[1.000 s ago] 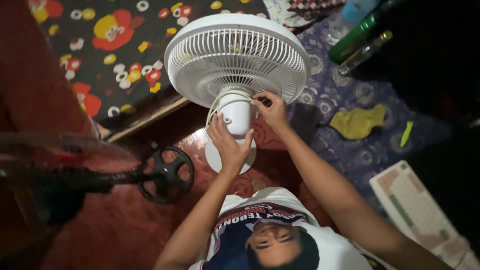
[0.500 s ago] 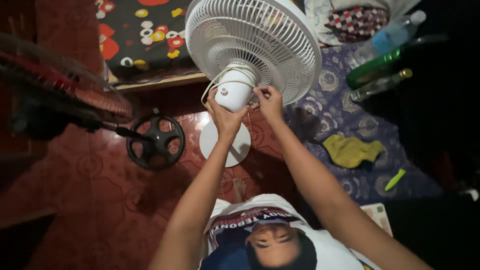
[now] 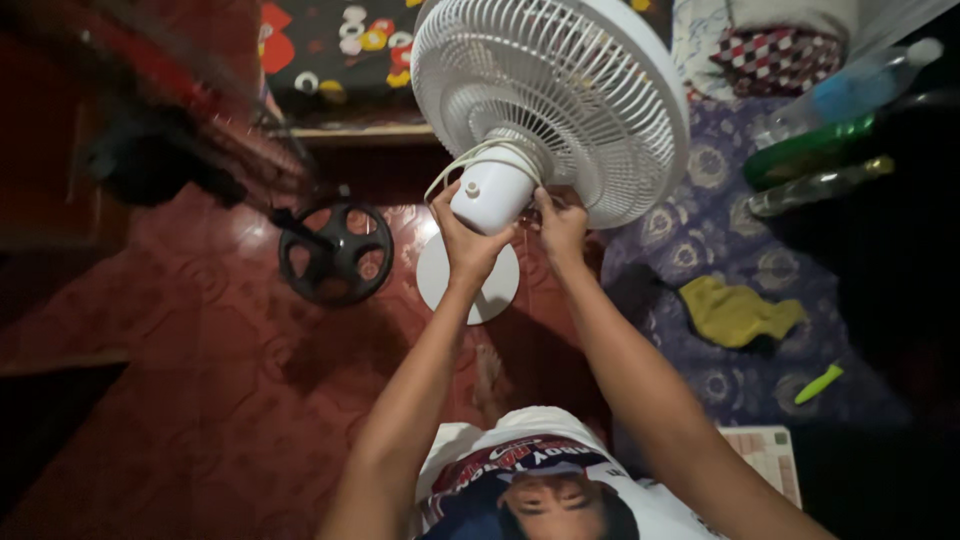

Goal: The person assembles a white pedestal fan by attaching the front grille, adjusting the neck, and wiping the base with a yellow cloth. They then handle a second red fan, adjusting its grille and stand.

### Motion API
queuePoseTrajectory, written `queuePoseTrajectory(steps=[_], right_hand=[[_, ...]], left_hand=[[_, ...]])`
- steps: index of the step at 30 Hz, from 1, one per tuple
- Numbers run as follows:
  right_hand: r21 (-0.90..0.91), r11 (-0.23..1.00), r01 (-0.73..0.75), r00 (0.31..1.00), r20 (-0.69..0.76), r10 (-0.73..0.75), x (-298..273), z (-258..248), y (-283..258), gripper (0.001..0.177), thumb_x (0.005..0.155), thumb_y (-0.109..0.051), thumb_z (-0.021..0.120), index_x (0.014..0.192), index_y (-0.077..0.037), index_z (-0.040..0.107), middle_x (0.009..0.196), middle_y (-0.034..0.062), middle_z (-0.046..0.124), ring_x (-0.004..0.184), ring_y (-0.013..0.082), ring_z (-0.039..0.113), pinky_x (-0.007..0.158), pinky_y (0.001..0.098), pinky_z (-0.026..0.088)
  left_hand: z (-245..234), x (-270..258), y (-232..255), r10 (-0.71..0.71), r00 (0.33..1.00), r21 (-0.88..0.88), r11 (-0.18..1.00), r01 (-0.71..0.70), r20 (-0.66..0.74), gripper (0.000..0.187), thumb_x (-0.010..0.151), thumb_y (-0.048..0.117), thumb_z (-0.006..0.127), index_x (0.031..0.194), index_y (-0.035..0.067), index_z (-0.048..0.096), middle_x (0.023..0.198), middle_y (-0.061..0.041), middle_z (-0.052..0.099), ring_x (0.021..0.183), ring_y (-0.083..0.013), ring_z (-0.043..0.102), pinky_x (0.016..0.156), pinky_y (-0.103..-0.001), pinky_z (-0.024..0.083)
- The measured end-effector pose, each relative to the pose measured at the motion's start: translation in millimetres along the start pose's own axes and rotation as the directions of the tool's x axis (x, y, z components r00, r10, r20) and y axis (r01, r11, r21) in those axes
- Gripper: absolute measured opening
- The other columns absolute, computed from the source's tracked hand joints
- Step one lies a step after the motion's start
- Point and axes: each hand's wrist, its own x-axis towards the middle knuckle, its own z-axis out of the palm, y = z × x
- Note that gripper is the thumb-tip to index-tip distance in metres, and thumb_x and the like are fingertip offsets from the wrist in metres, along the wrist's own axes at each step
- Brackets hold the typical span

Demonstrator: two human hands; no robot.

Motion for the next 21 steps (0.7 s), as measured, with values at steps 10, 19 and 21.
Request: queuePoseTrajectory(steps=[10,19,21], right_hand=[[0.143,0.990,0.018,0.999,-0.034,-0.013,-125.9,63.6,-12.1,0.018,0.095,-0.010,0.074,0.105,0.001,0.064,0.090,0.0123,0.070,0.068,0.0215,0.072,0.059,0.0350,0.062],[0.187,0.975,-0.121,0.990,0.093,0.105,-250.5,173.7,-3.0,0.018,0.096,-0.012,0.073,0.104,0.002,0.063,0.090,0.0157,0.072,0.070,0.0207,0.072,0.061,0.0342,0.061],[0.234,0.953,-0.190,0.977,0.138,0.161,-272.6,202.9,3.9,0.018,0.094,-0.011,0.072,0.102,0.002,0.063,0.089,0.0143,0.072,0.068,0.0206,0.072,0.058,0.0343,0.062]], left_hand=[[-119.5,-47.2,41.7,0.123,0.992,0.029,0.992,-0.123,0.007,0.101,0.060,0.014,0.095,0.143,0.005,0.039,0.137,-0.014,0.042,0.133,-0.0314,0.045,0.116,-0.042,0.038],[-274.2,-91.7,51.3,0.164,0.980,-0.015,0.986,-0.167,-0.108,0.098,0.064,0.007,0.094,0.144,0.006,0.038,0.141,-0.012,0.043,0.137,-0.0273,0.046,0.119,-0.041,0.040],[-311.4,-102.7,48.7,0.081,0.989,-0.036,0.996,-0.086,-0.126,0.098,0.065,0.007,0.094,0.145,0.006,0.038,0.139,-0.011,0.044,0.133,-0.0256,0.049,0.116,-0.039,0.045]])
